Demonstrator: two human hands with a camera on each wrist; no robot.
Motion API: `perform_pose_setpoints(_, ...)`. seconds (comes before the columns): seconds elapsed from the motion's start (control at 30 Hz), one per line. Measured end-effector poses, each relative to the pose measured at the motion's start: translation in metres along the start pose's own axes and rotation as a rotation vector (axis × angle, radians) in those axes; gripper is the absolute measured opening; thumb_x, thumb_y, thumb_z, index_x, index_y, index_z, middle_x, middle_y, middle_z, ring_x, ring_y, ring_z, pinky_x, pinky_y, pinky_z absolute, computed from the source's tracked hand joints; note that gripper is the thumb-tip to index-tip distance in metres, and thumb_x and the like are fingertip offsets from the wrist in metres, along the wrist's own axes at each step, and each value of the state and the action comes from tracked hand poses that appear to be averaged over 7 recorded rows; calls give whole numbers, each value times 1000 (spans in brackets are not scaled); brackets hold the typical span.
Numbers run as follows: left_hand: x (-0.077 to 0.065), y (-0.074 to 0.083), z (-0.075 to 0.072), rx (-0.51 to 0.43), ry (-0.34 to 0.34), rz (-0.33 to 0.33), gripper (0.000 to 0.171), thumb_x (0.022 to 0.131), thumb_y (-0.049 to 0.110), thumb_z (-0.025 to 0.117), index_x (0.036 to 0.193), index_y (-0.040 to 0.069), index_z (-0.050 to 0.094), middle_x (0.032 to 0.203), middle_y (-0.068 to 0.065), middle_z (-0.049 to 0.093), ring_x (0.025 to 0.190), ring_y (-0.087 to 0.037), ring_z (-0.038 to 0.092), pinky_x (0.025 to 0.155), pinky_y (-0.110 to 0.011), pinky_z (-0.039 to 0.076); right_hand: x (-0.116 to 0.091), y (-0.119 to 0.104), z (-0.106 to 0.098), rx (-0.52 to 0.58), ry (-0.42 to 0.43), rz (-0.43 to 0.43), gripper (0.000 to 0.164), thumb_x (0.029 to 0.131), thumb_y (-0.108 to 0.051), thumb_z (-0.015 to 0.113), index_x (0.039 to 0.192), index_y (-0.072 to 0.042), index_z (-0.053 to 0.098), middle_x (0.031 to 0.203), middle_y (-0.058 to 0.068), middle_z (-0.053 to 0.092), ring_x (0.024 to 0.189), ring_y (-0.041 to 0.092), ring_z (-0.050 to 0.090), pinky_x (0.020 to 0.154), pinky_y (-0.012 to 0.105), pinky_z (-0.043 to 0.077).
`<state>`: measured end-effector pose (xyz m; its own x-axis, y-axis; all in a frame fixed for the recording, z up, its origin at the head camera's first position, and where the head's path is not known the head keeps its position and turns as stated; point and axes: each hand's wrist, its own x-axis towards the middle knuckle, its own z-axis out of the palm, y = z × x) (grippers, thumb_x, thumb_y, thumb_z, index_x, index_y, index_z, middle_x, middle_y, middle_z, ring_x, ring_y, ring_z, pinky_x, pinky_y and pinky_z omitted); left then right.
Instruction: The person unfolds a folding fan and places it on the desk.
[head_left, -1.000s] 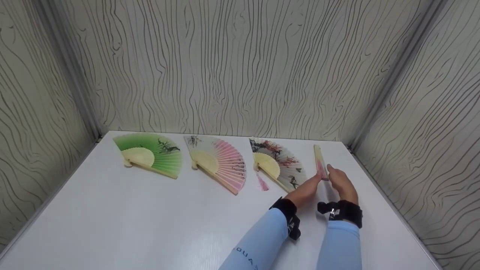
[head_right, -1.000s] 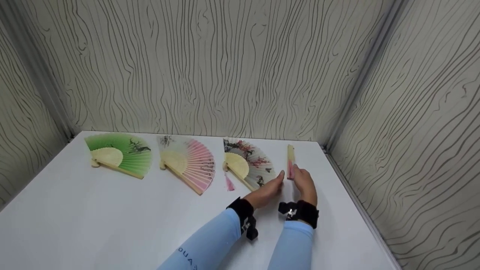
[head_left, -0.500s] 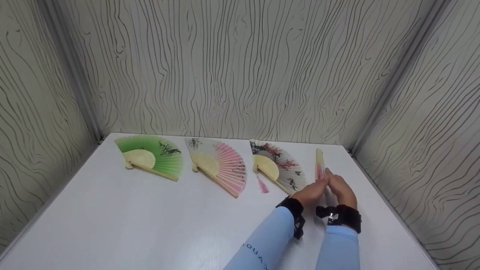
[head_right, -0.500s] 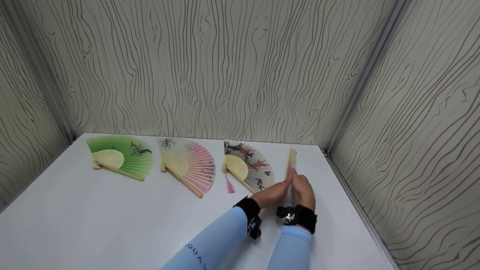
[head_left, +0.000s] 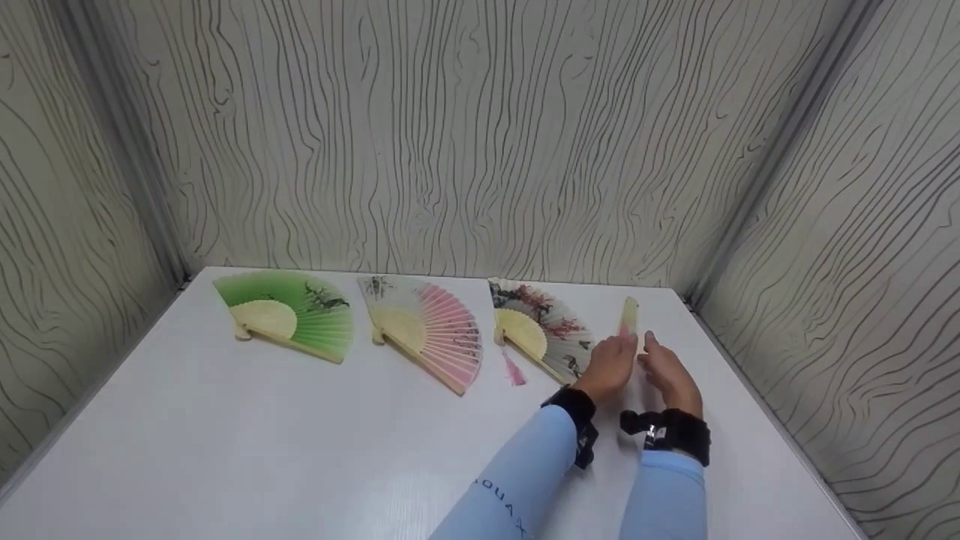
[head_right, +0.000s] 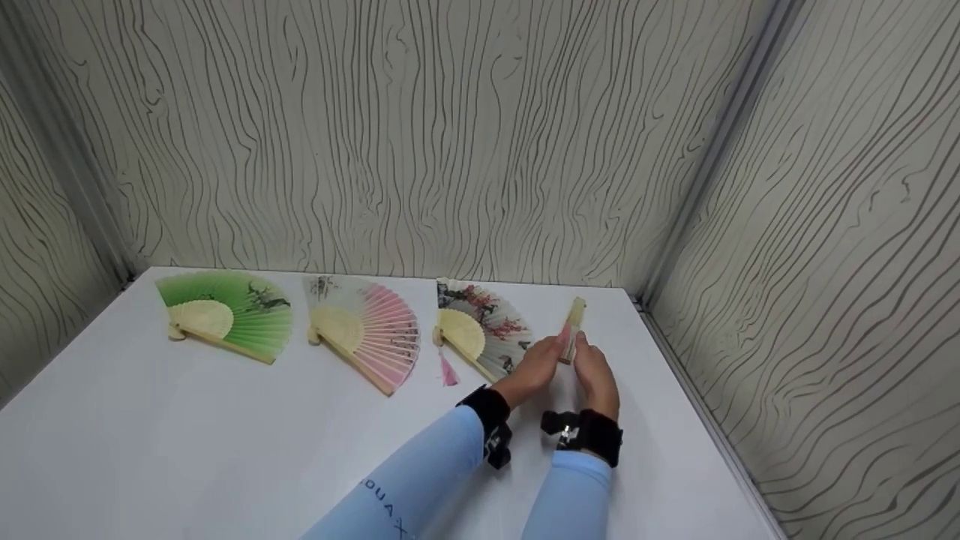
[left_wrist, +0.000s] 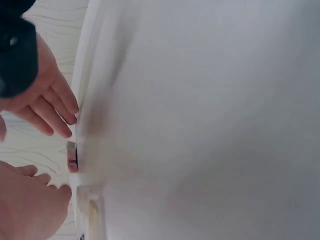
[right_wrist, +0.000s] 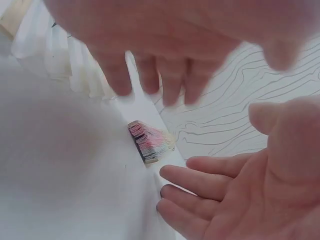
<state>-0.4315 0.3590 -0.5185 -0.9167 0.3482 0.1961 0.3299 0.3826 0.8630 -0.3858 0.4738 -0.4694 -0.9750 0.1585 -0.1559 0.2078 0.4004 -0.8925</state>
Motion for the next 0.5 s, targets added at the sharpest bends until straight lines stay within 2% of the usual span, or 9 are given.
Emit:
perform_pose_setpoints(0.07, 5, -7, -2, 6, -50, -30, 78, 113, 68, 18, 154, 16, 61, 158, -4, 64, 153, -23, 54, 130, -38, 42, 1, 0, 1, 26, -6, 8, 85, 115, -50, 2, 165, 19, 8, 173, 39, 20, 168, 49, 16, 141, 56, 18)
perform_pose_setpoints(0.13, 5, -8, -4, 37, -118, -56, 84, 110, 75, 10, 163, 23, 51, 166, 3, 56, 157, -19, 49, 132, -36, 39, 1, 0, 2, 29, -7, 3, 85, 115, -49, 0, 165, 20, 7, 172, 39, 20, 167, 50, 15, 141, 56, 18)
perform_pose_setpoints(0.2, -3, 0, -12, 47, -158, -91, 81, 110, 74, 12, 168, 27, 43, 170, 5, 50, 160, -18, 46, 134, -36, 37, 1, 0, 3, 34, -11, -7, 85, 115, -49, 1, 165, 19, 12, 172, 37, 22, 167, 49, 18, 141, 56, 18)
perform_pose_setpoints(0.27, -16, 13, -20, 46, -179, -116, 77, 112, 70, 15, 168, 26, 43, 171, 5, 49, 161, -19, 45, 134, -36, 37, -1, 0, 3, 43, -16, -18, 84, 116, -50, 3, 165, 17, 18, 172, 35, 27, 166, 49, 22, 140, 57, 19)
perform_pose_setpoints(0.33, -30, 27, -24, 34, -175, -137, 73, 114, 66, 19, 164, 24, 50, 167, 3, 54, 158, -20, 49, 133, -36, 38, -5, 0, 2, 73, 3, -23, 81, 117, -48, 12, 162, 16, 29, 167, 33, 43, 162, 48, 35, 138, 58, 26)
perform_pose_setpoints(0.4, -45, 39, -26, 2, -173, -159, 73, 114, 66, 21, 157, 22, 59, 162, 2, 60, 155, -20, 53, 132, -35, 40, -11, 0, -2, 87, 45, -10, 73, 116, -44, 28, 154, 17, 42, 145, 32, 66, 143, 45, 58, 132, 57, 39)
perform_pose_setpoints(0.43, -51, 44, -25, -16, -179, -164, 73, 114, 66, 22, 154, 20, 62, 160, 1, 63, 153, -20, 55, 131, -34, 41, -15, 2, -4, 85, 75, -3, 67, 115, -40, 35, 148, 17, 48, 128, 29, 75, 129, 41, 68, 126, 55, 47)
perform_pose_setpoints(0.5, -62, 50, -23, -70, -196, -176, 73, 113, 66, 24, 147, 18, 68, 155, 0, 67, 148, -19, 59, 128, -33, 44, -22, 3, -11, 71, 127, 23, 55, 109, -32, 48, 133, 17, 56, 100, 15, 78, 100, 30, 75, 109, 49, 61)
